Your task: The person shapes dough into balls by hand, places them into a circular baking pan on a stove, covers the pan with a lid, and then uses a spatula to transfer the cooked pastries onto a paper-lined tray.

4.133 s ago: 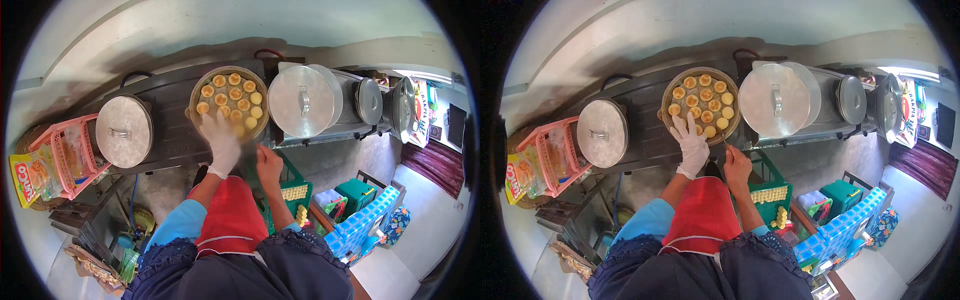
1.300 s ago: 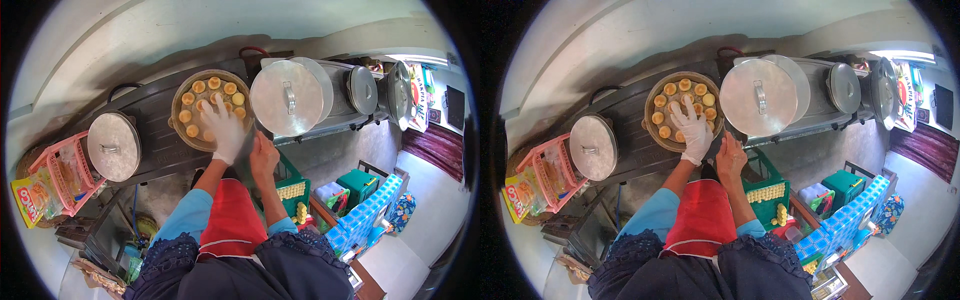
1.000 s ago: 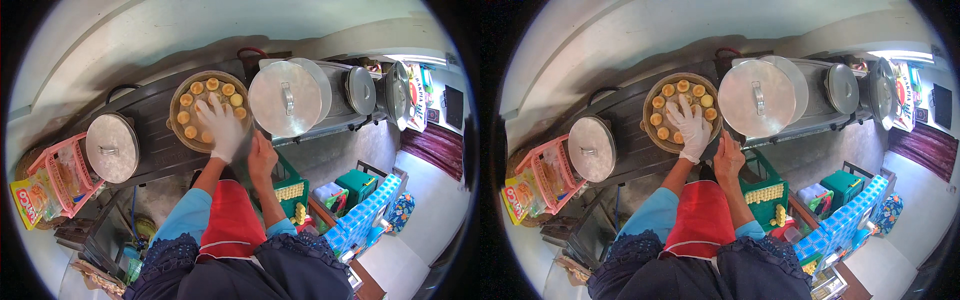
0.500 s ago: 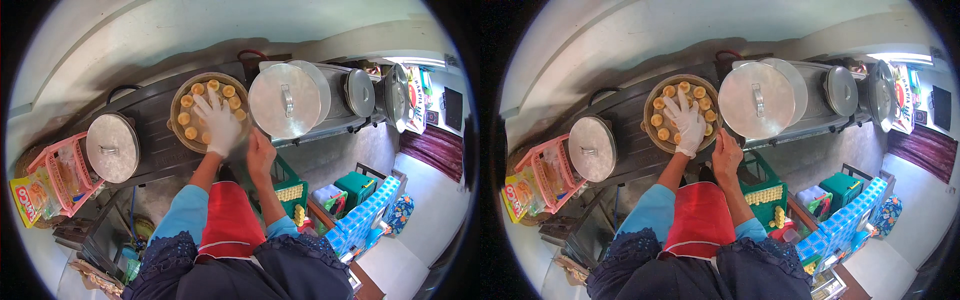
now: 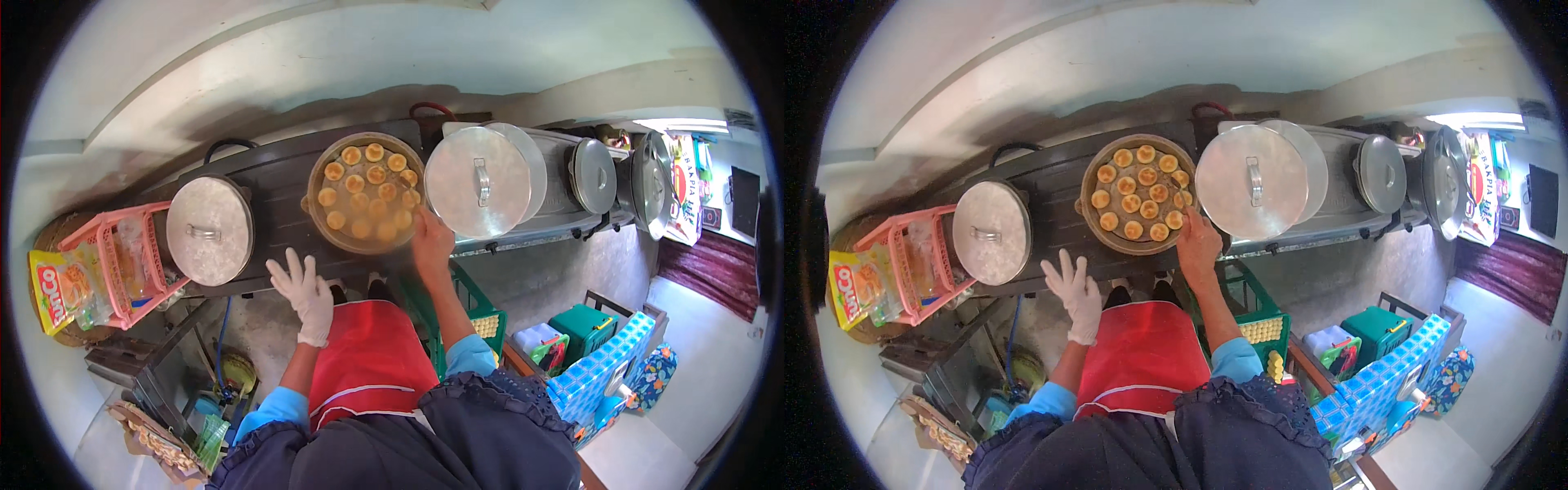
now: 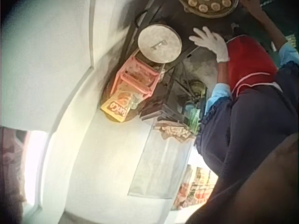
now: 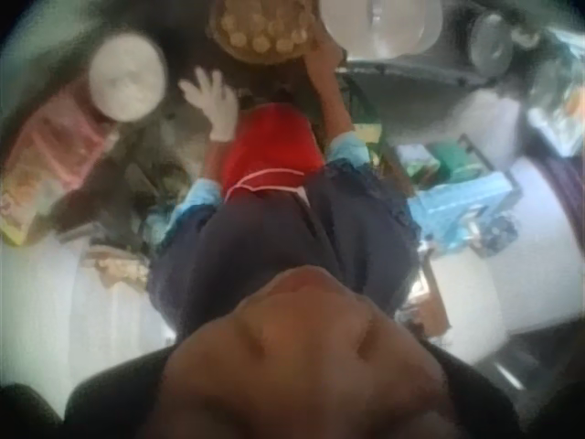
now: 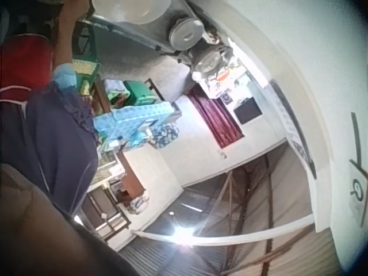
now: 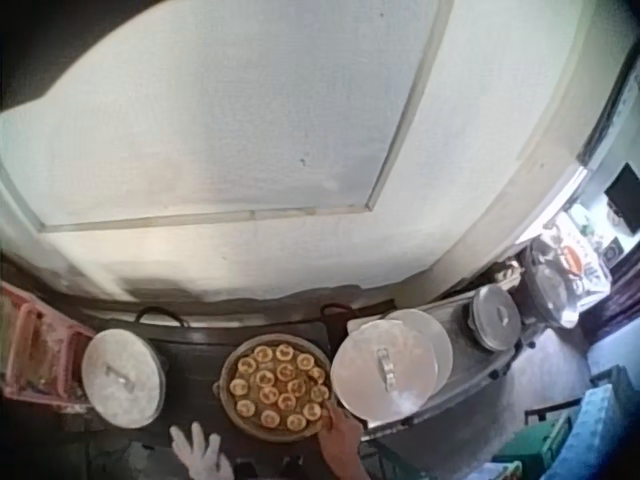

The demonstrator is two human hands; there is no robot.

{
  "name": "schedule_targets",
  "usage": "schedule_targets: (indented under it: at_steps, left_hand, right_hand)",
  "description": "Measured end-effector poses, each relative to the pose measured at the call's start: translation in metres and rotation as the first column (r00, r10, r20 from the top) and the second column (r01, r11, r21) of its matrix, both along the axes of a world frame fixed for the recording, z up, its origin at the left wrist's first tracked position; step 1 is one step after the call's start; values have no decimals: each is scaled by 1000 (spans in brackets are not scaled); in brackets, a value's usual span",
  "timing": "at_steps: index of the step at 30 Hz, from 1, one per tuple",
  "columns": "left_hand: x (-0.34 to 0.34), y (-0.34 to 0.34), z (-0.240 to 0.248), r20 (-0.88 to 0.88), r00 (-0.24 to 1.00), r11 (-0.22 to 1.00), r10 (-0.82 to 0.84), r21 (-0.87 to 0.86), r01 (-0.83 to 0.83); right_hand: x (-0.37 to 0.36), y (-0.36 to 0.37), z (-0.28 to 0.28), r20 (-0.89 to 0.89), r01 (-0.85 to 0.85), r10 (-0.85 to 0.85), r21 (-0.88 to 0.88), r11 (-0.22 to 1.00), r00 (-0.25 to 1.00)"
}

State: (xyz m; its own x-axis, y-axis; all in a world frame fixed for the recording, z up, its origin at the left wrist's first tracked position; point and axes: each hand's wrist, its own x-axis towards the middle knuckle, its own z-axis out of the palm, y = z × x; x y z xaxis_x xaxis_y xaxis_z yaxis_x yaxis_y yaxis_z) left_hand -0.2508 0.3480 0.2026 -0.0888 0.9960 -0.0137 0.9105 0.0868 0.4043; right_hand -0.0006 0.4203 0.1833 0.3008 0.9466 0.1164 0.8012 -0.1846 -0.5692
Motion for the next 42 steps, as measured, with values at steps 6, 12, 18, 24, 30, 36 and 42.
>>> schedule_targets:
  at_steps: [6,12,18,24,30,36,42]
  left_hand:
    - [-60,-63,7,-64,988,990,138,-23,-140]
    - [-70,-89,30,-10,958,957,285,-46,-285]
    - [-68,-100,37,30,924,924,381,-56,-379]
    - [-65,-115,39,119,863,869,491,-130,-477]
    - [-63,-124,29,307,767,822,563,-113,-558]
    - [-54,-116,41,199,799,823,568,-129,-553]
    - [-53,-122,34,327,712,777,621,-143,-613]
  right_hand:
    - [-15,-3,18,67,-67,76,-134,989,995]
    - [-29,5,25,-4,-121,121,6,993,993]
    - [-43,15,13,31,-200,210,-196,960,977]
    - [-42,15,19,-54,-193,186,-187,963,981]
    - [-26,18,25,88,-93,102,-107,990,991]
    - [-17,21,21,96,-125,135,-105,987,986]
    - [-26,-10,37,58,-193,209,-211,958,976]
